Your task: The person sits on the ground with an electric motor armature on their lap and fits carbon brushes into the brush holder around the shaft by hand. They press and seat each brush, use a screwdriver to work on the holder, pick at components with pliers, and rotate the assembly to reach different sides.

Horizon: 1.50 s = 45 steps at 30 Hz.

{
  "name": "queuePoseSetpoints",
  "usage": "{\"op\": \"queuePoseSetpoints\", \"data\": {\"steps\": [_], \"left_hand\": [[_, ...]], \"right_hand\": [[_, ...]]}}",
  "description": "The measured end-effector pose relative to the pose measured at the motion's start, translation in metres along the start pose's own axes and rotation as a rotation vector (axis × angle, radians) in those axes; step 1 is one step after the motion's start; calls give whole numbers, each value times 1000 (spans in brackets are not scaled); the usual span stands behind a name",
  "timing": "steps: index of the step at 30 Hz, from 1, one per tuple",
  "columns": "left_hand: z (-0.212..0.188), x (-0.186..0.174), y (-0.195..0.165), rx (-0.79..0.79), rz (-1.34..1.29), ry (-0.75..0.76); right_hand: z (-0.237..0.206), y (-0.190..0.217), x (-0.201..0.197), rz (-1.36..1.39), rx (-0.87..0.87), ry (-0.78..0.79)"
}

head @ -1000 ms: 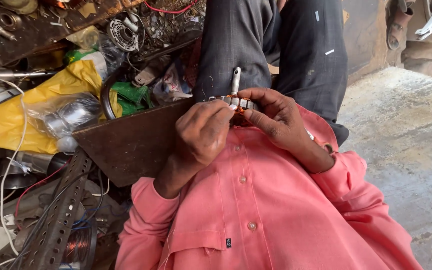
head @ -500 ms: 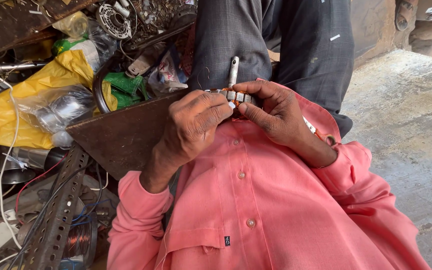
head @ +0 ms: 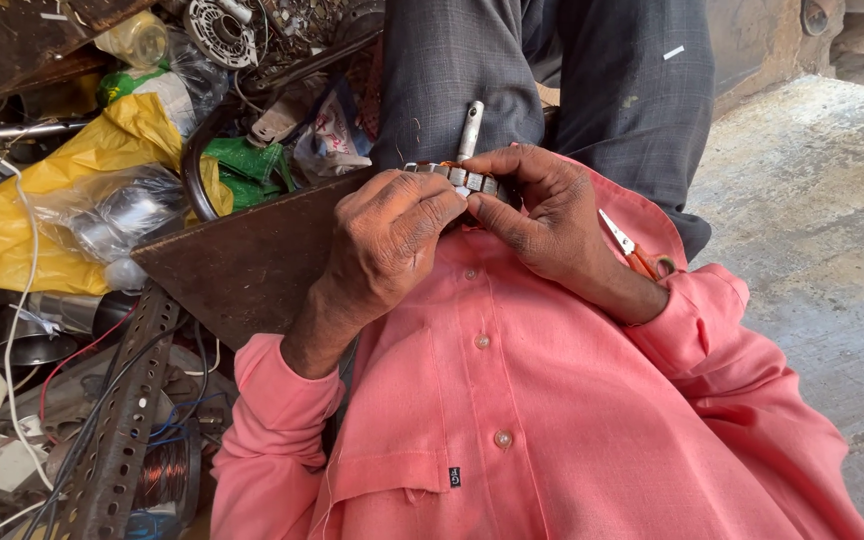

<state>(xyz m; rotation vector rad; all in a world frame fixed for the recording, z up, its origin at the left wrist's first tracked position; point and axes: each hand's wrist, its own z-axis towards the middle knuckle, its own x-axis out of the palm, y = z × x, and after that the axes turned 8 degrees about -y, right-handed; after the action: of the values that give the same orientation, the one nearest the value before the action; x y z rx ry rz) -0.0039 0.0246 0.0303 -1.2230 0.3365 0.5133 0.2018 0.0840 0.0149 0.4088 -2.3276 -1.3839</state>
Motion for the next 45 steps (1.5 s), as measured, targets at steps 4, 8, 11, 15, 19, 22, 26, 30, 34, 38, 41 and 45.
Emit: {"op": "queuePoseSetpoints", "data": {"steps": [4,8,11,15,19,22,26,30,34,38,41,45], "left_hand": [[1,0,-3,26,41,40],[5,6,-16,163,285,45],[10,10,-23,207,431,55],[14,4,-10,-22,123,37],[10,-1,13,-328,-480,5],[4,6,21,-314,-449,5],[-3,18,20,-337,-423,-74],[-4,24,16,-439,-419,-116],[-1,23,14,-429,-395,-117],[-3,12,16,-333,-421,-80],[-17,2,13,-322,-449,-27],[-39,-3,3,-255,-466,-33]], "right_hand": [[-1,-3,-1,-99,-11,-31],[0,-5,-1,-69,-6,-27],[1,-3,-3,-143,-12,7],[-1,-1,-3,57,-15,40],[-3,-1,-1,-92,-159,24],[-3,-4,2,-130,-170,-11],[-4,-5,7,-104,-85,-56],[-2,-4,8,-79,-42,-42],[1,0,-1,-70,-13,18],[4,-2,-11,98,-39,118],[-4,-7,-15,74,-37,191],[-17,-4,-22,-128,-118,322]]}}
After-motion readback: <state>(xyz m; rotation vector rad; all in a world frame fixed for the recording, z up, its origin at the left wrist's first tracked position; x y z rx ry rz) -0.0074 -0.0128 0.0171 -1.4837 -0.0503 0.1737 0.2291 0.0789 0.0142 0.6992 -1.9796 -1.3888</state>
